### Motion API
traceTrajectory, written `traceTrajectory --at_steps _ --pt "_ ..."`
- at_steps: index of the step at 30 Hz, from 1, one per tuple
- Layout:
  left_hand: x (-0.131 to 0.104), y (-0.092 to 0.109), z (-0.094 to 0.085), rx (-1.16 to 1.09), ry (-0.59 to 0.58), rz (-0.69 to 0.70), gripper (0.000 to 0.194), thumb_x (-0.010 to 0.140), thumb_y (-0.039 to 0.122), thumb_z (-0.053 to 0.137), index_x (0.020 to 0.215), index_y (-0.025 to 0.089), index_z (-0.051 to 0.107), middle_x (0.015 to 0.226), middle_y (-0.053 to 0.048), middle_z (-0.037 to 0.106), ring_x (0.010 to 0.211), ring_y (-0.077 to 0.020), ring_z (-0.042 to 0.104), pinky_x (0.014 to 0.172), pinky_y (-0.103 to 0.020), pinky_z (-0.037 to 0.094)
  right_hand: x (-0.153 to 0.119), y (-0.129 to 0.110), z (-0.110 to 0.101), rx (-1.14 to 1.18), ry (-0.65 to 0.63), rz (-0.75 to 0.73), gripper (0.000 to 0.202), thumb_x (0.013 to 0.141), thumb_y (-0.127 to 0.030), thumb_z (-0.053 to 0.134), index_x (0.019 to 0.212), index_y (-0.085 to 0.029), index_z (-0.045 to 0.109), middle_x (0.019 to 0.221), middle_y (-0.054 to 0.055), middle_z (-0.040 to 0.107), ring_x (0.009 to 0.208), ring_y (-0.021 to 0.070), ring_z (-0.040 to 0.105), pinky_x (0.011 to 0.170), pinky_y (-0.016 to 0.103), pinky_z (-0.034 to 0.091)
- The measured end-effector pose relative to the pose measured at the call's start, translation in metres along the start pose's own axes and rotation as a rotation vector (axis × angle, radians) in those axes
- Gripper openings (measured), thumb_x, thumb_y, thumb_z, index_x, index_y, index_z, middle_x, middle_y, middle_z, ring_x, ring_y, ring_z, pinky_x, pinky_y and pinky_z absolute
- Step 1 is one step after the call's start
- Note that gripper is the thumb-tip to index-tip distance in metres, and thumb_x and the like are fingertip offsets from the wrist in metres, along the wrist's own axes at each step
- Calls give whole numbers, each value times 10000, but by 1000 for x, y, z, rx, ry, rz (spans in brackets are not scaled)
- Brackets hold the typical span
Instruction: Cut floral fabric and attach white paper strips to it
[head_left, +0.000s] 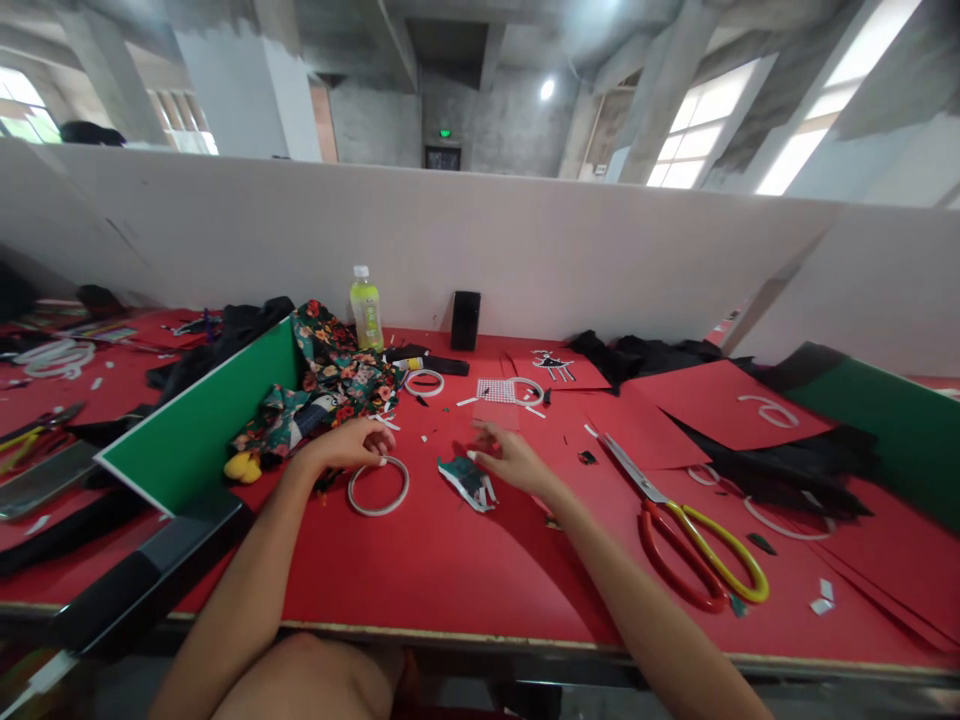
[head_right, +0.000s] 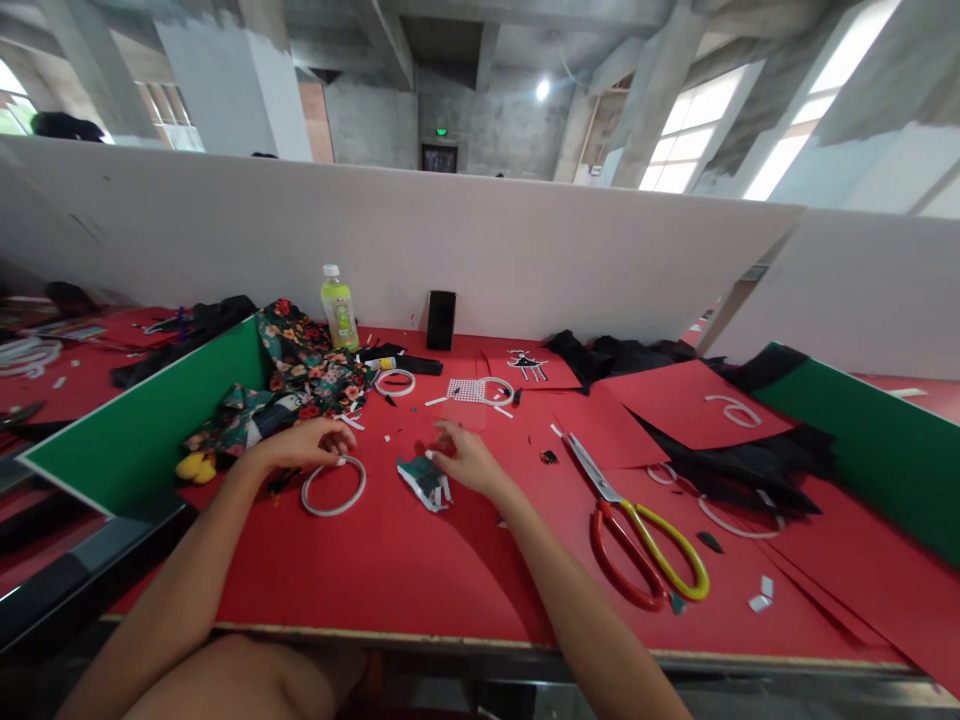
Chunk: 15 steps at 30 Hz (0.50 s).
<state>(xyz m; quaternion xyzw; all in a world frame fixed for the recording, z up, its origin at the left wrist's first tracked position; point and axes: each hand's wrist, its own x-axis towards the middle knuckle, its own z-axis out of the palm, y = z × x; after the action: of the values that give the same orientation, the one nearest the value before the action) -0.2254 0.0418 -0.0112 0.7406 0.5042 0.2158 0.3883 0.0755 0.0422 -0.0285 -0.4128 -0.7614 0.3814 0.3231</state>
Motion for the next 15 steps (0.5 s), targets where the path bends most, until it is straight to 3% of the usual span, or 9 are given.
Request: traceTrajectory --at_steps 2,4,8,11,15 --pt "2 1 1 -5 26 4 234 547 194 683 775 157 646 675 -12 668 615 -140 618 596 -244 502 2 1 6 -265 199 -122 403 758 -215 580 1158 -169 564 1022 132 611 1009 276 549 874 449 435" --pt "4 4 3 -5 60 16 255 546 152 655 800 156 641 700 -15 672 647 -145 621 639 -263 512 3 1 11 -359 278 -183 346 796 -232 542 1133 -161 577 1015 147 599 1000 280 543 882 450 430" --pt "4 19 10 -4 149 79 302 583 121 600 881 162 626 834 -35 678 750 -151 630 729 -291 519 3 -3 21 -189 284 -162 284 809 -273 540 1073 -181 589 942 103 615 901 231 580 828 392 463" --pt "1 37 21 -54 248 211 384 640 142 577 1023 172 591 962 -47 658 793 -139 634 779 -299 525 1 -11 32 161 165 -29 303 819 -380 544 1044 -184 595 896 59 646 836 184 606 768 329 480" --pt "2 52 40 -169 266 322 384 686 163 577 1070 168 575 996 -60 635 815 -135 628 794 -303 530 -4 -25 45 526 -164 113 400 712 -495 656 945 -170 645 777 19 670 713 145 613 686 275 478"
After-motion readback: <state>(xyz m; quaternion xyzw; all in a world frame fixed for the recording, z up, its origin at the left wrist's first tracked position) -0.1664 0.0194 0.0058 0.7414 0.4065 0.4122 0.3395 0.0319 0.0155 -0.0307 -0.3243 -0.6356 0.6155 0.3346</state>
